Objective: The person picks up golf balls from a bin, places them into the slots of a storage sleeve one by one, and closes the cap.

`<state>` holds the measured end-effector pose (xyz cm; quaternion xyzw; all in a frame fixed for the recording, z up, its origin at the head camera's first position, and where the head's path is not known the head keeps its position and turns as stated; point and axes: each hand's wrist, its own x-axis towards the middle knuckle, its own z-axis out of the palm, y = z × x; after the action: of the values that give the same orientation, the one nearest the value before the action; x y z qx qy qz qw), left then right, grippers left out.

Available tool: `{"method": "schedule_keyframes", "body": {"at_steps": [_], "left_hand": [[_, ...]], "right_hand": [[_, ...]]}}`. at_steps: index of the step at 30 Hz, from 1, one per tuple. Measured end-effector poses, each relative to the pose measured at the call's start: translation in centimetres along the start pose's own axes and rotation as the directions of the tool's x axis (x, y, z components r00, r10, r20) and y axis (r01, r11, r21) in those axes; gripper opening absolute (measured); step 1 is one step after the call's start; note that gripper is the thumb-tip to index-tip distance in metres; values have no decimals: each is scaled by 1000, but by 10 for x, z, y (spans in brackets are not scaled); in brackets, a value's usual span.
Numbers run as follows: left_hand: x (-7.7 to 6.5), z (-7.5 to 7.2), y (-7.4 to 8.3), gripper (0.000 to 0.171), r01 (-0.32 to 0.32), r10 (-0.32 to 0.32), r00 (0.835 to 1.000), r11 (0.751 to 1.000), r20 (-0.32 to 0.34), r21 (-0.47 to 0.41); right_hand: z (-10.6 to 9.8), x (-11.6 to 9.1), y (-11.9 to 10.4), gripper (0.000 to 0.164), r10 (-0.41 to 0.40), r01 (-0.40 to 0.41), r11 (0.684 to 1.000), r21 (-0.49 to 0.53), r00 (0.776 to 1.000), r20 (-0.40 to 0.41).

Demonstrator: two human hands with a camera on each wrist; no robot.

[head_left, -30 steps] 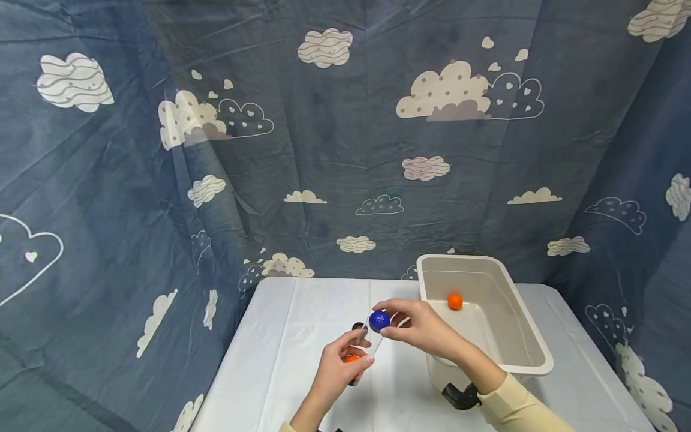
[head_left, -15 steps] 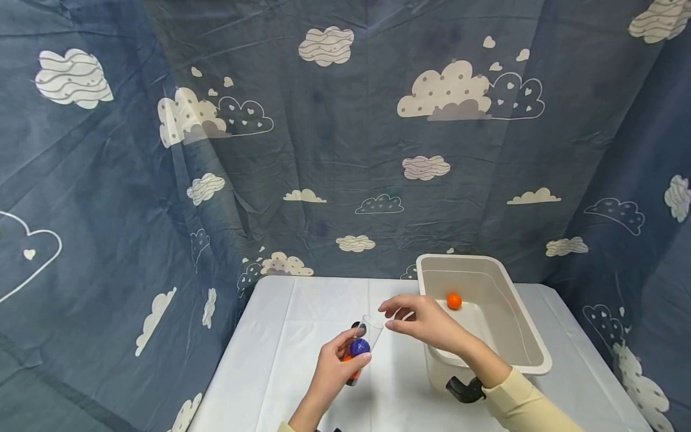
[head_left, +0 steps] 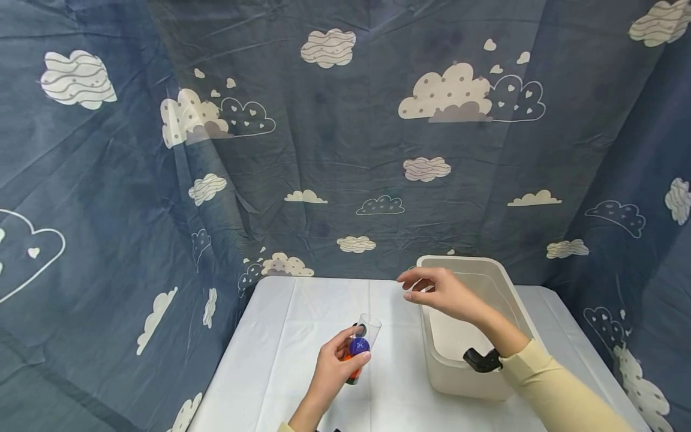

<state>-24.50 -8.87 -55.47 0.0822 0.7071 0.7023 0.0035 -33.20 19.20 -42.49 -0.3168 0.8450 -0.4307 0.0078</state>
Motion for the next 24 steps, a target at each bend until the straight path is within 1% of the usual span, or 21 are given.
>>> {"method": "schedule_keyframes", "body": {"at_steps": [4, 6, 9, 14, 18, 21, 24], "left_hand": [[0, 0, 1, 54, 3, -3, 1000, 1000, -7, 2], [-1, 0, 1, 54, 5, -5, 1000, 1000, -10, 0], [-2, 0, 2, 54, -5, 5, 1000, 1000, -10, -11], [-4, -2, 2, 54, -16, 16, 1000, 1000, -11, -21], [-3, -3, 0, 53, -29, 29, 1000, 1000, -8, -6], [-2, -3, -1, 52, -41, 41, 999, 999, -5, 3], [-1, -4, -2, 51, -49, 49, 999, 999, -9, 5]], "right_hand": [[-18, 8, 13, 33, 36, -36, 999, 1, 999, -25], [-26, 11, 19, 33, 65, -65, 998, -11, 997, -38], [-35, 16, 34, 31, 87, -89, 995, -35, 994, -60], [-43, 26, 67, 31, 128, -132, 990, -44, 989, -75], [-48, 34, 90, 34, 189, -193, 979, -66, 980, -55], [-50, 35, 107, 35, 226, -230, 967, -106, 973, -48], [-49, 35, 129, 33, 250, -255, 956, -143, 967, -57]]}}
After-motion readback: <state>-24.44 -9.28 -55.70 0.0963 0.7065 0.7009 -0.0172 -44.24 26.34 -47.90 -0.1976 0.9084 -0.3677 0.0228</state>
